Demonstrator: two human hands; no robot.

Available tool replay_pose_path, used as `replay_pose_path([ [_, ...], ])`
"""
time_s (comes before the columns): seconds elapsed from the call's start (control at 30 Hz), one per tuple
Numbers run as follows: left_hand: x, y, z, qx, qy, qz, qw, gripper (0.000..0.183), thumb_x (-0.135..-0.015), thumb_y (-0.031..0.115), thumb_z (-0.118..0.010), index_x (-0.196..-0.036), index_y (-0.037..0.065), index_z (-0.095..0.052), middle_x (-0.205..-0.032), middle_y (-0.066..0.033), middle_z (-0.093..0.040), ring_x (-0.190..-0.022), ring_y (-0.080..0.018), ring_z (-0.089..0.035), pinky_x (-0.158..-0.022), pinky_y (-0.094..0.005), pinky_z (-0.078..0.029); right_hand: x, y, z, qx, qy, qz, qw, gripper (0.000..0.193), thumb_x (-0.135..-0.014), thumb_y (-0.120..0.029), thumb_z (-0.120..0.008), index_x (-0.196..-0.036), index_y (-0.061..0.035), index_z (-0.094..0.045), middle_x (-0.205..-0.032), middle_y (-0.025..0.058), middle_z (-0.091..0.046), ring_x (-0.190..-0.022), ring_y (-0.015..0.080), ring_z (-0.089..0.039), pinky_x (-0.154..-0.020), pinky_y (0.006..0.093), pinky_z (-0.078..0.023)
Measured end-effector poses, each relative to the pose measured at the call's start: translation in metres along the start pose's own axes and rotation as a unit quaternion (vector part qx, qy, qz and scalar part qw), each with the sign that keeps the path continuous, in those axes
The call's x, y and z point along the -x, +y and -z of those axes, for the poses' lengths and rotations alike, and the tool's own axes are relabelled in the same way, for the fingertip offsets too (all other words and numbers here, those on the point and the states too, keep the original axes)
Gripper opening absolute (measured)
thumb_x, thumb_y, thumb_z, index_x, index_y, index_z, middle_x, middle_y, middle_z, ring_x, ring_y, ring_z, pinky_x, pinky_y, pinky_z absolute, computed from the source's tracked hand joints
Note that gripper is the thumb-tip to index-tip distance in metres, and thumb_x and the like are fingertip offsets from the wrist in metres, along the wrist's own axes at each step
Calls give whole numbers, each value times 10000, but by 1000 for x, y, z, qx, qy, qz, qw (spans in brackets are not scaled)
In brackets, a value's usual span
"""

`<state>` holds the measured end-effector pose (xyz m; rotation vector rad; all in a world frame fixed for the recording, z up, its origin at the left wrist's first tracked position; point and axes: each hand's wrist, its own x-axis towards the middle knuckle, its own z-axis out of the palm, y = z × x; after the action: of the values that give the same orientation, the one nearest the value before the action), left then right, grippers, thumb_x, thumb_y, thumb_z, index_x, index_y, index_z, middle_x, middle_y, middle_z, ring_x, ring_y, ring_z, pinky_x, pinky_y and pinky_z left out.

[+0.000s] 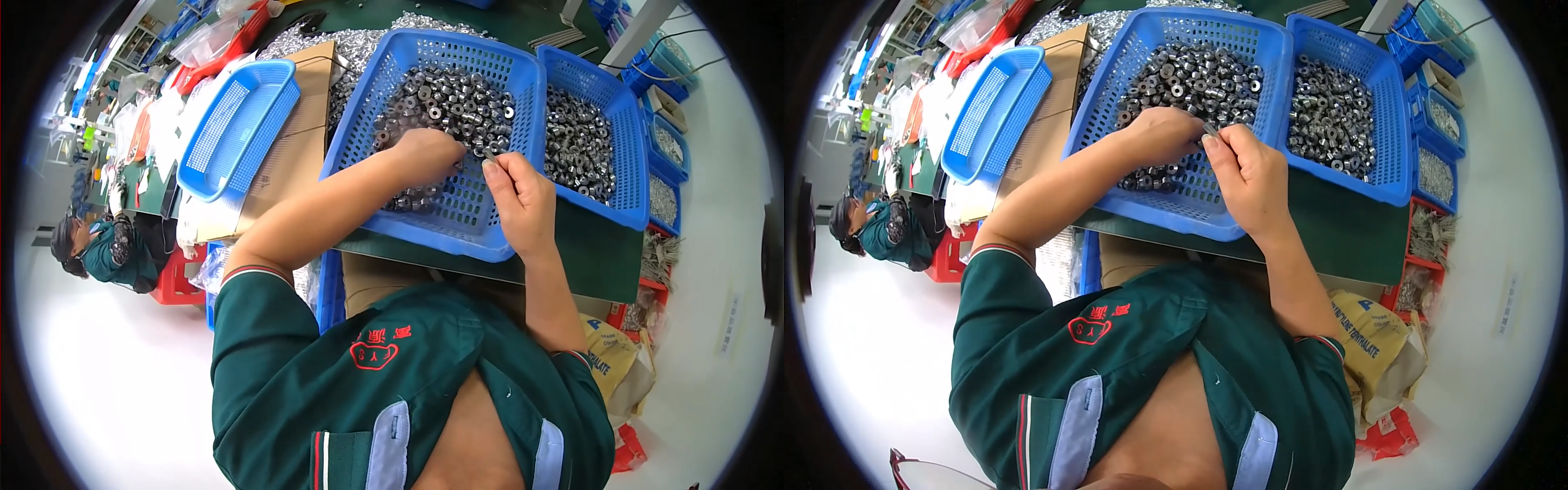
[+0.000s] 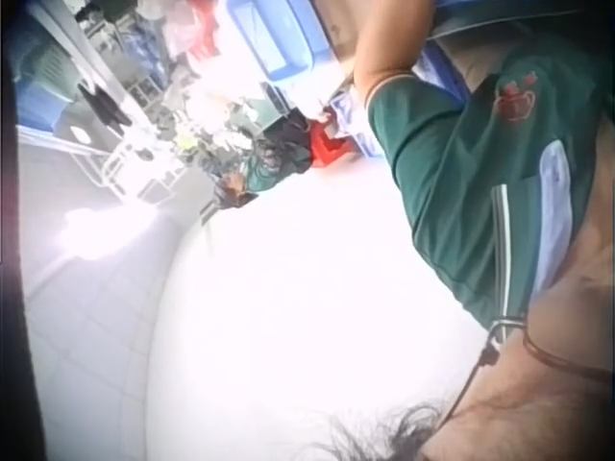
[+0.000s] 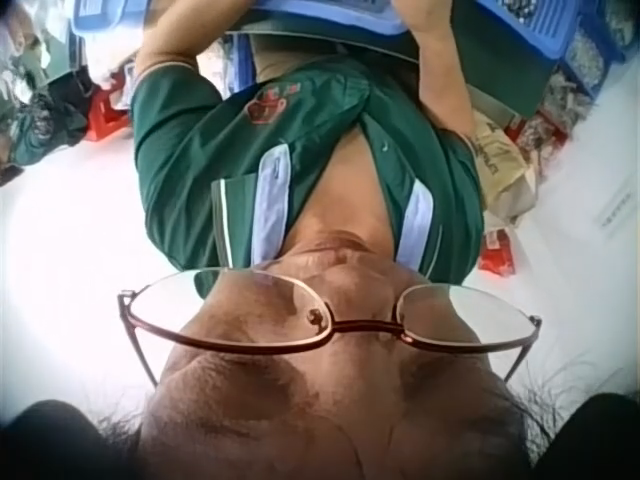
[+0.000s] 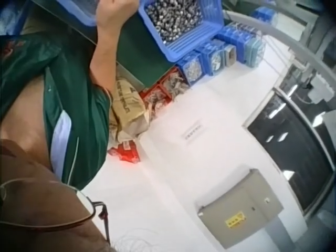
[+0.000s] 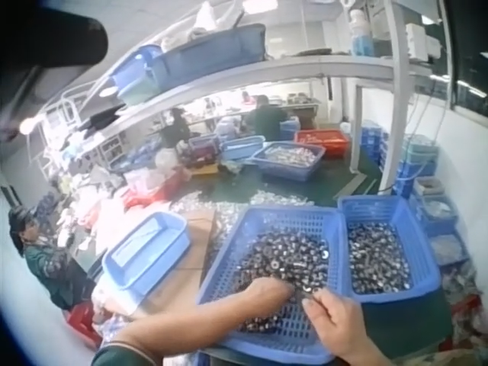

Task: The person is manually assembling small metal hardware components (washers and rings) by hand at a workbench.

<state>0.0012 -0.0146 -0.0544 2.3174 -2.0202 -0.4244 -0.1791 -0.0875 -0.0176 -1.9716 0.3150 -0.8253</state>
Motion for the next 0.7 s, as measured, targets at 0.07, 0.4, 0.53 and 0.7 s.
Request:
replay_pose_path([
  [0.07, -3, 3, -9, 1, 57, 1, 998, 213, -742, 219, -714, -903, 98, -644, -819, -108, -665, -824, -317, -657, -665, -439, -515, 1, 1, 0, 4, 0, -8, 1000, 180, -902, -148, -607, -794, -11, -565, -565, 64, -495, -478, 132, -447, -468, 283, -365],
  [0.4, -10, 8, 5, 240, 149, -53, 958, 188, -782, 196, -643, -901, 50, -640, -773, -152, -659, -706, -307, -650, -630, -378, -508, 0, 3, -2, -5, 10, -8, 1000, 185, -914, -152, -598, -801, -10, -562, -549, 49, -486, -480, 104, -437, -459, 269, -361],
  [0.53, 0, -2, 38, 709, 15, 32, 704, 121, -844, 100, -604, -928, 25, -560, -877, -121, -667, -727, -171, -648, -642, -270, -505, -1, 1, -1, -21, 21, -44, 999, 173, -923, -148, -582, -825, -7, -562, -552, 43, -467, -491, 97, -422, -469, 273, -362],
  [0.7, 8, -6, 45, 821, 5, 0, 571, 53, -864, 66, -600, -876, 78, -550, -881, -141, -679, -679, -156, -626, -637, -246, -496, -2, 2, -1, -18, 15, -65, 998, 170, -936, -152, -546, -850, -6, -562, -567, 66, -487, -495, 136, -455, -492, 293, -382],
])
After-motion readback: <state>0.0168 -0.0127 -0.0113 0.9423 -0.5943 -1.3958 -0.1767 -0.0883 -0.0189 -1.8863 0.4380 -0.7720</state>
